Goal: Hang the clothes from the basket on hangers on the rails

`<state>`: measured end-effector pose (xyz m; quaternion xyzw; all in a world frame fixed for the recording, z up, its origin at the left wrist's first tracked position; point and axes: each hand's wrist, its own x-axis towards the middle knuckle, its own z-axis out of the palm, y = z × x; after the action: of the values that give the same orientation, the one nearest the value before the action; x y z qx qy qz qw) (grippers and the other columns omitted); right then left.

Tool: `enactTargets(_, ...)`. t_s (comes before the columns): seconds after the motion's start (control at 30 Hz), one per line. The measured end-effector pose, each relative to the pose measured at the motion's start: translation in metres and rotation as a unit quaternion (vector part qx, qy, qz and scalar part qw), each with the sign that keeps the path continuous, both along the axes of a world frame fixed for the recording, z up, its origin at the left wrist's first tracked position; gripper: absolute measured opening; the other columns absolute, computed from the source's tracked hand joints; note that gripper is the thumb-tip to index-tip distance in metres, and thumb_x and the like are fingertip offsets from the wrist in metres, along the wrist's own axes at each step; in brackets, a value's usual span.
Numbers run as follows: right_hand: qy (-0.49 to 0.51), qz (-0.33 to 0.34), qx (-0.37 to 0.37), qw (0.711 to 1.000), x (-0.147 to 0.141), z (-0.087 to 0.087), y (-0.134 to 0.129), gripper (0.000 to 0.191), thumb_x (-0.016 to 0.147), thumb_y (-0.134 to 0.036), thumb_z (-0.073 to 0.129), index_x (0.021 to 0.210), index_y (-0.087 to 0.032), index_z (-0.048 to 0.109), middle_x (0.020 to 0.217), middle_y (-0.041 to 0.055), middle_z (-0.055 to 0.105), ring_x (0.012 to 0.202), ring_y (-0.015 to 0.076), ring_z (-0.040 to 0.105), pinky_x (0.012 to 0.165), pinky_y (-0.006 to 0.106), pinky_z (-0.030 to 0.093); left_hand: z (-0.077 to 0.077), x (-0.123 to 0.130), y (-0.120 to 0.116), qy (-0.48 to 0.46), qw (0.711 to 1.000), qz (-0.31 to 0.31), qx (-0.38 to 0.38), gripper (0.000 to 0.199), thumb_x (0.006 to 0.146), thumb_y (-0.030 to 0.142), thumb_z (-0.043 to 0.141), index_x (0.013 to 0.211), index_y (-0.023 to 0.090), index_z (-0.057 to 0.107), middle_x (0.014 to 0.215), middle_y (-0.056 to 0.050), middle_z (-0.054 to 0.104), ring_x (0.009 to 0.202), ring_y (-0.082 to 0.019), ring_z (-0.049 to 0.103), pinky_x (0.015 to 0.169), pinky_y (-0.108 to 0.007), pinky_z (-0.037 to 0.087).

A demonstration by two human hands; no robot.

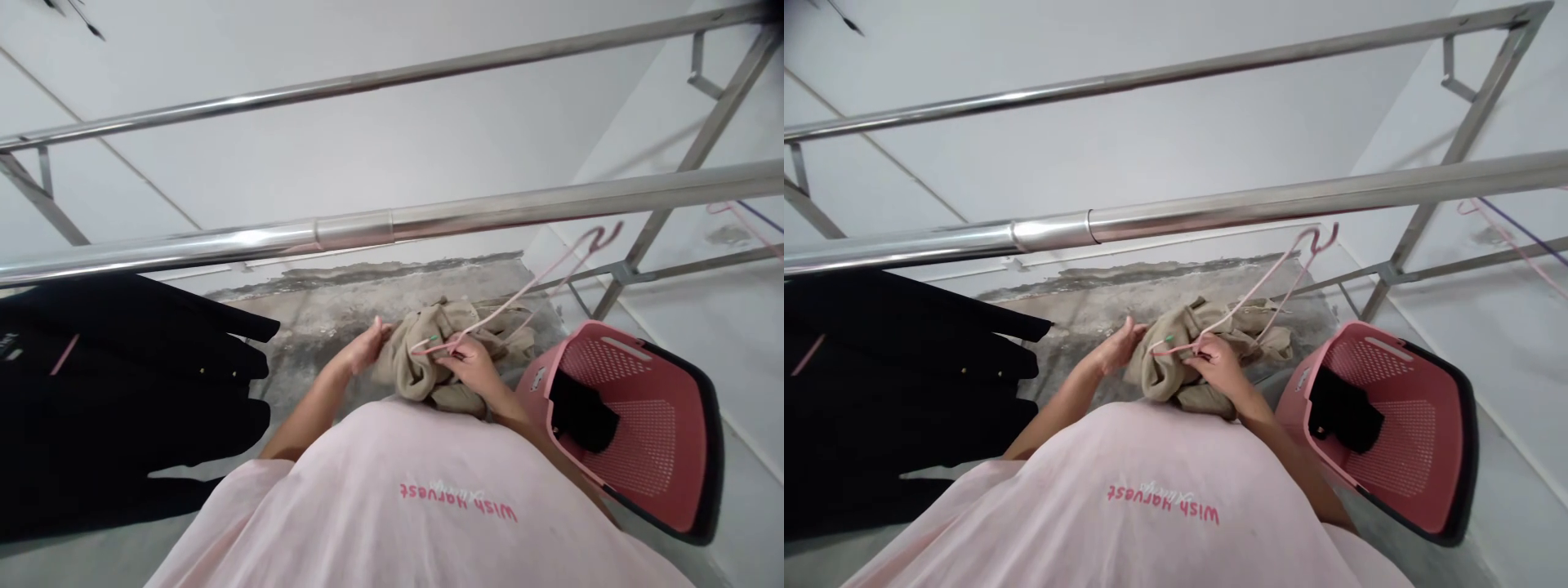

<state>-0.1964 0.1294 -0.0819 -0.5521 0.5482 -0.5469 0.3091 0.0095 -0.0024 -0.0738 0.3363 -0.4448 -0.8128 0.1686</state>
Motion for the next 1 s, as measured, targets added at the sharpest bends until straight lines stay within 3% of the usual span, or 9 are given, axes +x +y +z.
enactTargets(0.07,0.047,0.069,0.006,0.997,0.009,0.002,-0.002,0.019,0.074,-0.026,0.065,0.062,-0.017,0.054,0.071,0.0045,0.053,0.069,0.0167,0.05,0.066,0.029,0.04,-0.004,-0.011,0.01,0.011,0.995,-0.065,0.07,0.054,0.063,0.053,0.077,0.096,0.011,0.069,0.093,-0.014,0.069,0.1,-0.03,0.064,0.089,-0.042,0.05)
enactTargets(0.13,0.09,0.142,0.014,0.986,0.014,0.003,-0.002,0.019,0.079,-0.026,0.061,0.064,-0.017,0.055,0.071,0.0039,0.053,0.068,0.0151,0.049,0.064,0.028,0.037,-0.012,-0.025,0.022,0.007,0.996,-0.05,0.071,0.055,0.047,0.033,0.089,0.093,0.01,0.068,0.09,-0.013,0.07,0.097,-0.031,0.065,0.09,-0.042,0.05)
enactTargets(0.2,0.123,0.184,0.01,0.975,0.014,0.002,-0.001,0.02,0.084,-0.027,0.058,0.067,-0.017,0.058,0.073,0.0035,0.053,0.069,0.0143,0.049,0.064,0.027,0.035,-0.02,-0.036,0.027,0.006,0.998,0.016,0.054,0.056,0.04,0.021,0.09,0.089,0.01,0.067,0.086,-0.012,0.07,0.092,-0.03,0.066,0.091,-0.042,0.05)
enactTargets(0.3,0.156,0.178,0.01,0.971,0.01,-0.009,0.005,0.025,0.088,-0.03,0.057,0.067,-0.016,0.058,0.072,0.0033,0.053,0.07,0.014,0.048,0.064,0.027,0.032,-0.024,-0.037,0.012,0.029,0.984,0.166,0.063,0.053,0.05,0.026,0.087,0.095,0.013,0.063,0.086,-0.009,0.07,0.087,-0.027,0.067,0.09,-0.043,0.05)
enactTargets(0.43,0.156,0.158,0.079,0.972,0.007,-0.031,0.016,0.025,0.085,-0.032,0.061,0.066,-0.016,0.058,0.071,0.0025,0.053,0.069,0.0134,0.048,0.062,0.025,0.03,-0.007,-0.015,-0.028,0.09,0.932,0.349,0.025,0.044,0.067,0.025,0.079,0.106,0.018,0.059,0.091,-0.004,0.069,0.086,-0.019,0.066,0.095,-0.039,0.048)
enactTargets(0.57,0.105,0.121,0.145,0.976,0.005,-0.039,0.023,0.028,0.085,-0.036,0.058,0.066,-0.015,0.055,0.069,0.0013,0.052,0.067,0.0127,0.046,0.061,0.024,0.029,0.014,0.004,-0.051,0.164,0.894,0.414,-0.054,0.035,0.07,0.02,0.077,0.101,0.018,0.061,0.099,-0.003,0.068,0.09,-0.016,0.064,0.098,-0.033,0.047)
enactTargets(0.7,0.059,-0.015,0.099,0.993,0.0,-0.042,0.026,0.034,0.08,-0.039,0.06,0.059,-0.015,0.05,0.062,0.0001,0.044,0.061,0.0117,0.039,0.06,0.025,0.028,0.019,0.014,-0.047,0.169,0.904,0.39,-0.046,0.039,0.058,0.023,0.081,0.092,0.018,0.064,0.094,-0.004,0.07,0.085,-0.018,0.065,0.087,-0.033,0.051)
enactTargets(0.83,-0.041,-0.086,0.013,0.995,0.0,-0.045,0.029,0.042,0.082,-0.043,0.062,0.056,-0.016,0.041,0.06,-0.001,0.036,0.059,0.011,0.034,0.059,0.027,0.029,0.022,0.018,-0.028,0.152,0.95,0.265,-0.064,0.043,0.038,0.023,0.083,0.077,0.013,0.067,0.074,-0.007,0.068,0.086,-0.027,0.066,0.079,-0.035,0.052)
enactTargets(1.0,-0.116,-0.12,-0.064,0.984,0.0,-0.046,0.028,0.029,0.088,-0.034,0.058,0.065,-0.016,0.053,0.075,0.0022,0.048,0.07,0.0123,0.044,0.068,0.028,0.035,0.035,0.009,0.0,0.159,0.977,0.082,-0.118,0.037,0.052,0.035,0.078,0.073,0.006,0.07,0.087,-0.016,0.069,0.081,-0.028,0.065,0.059,-0.029,0.048)
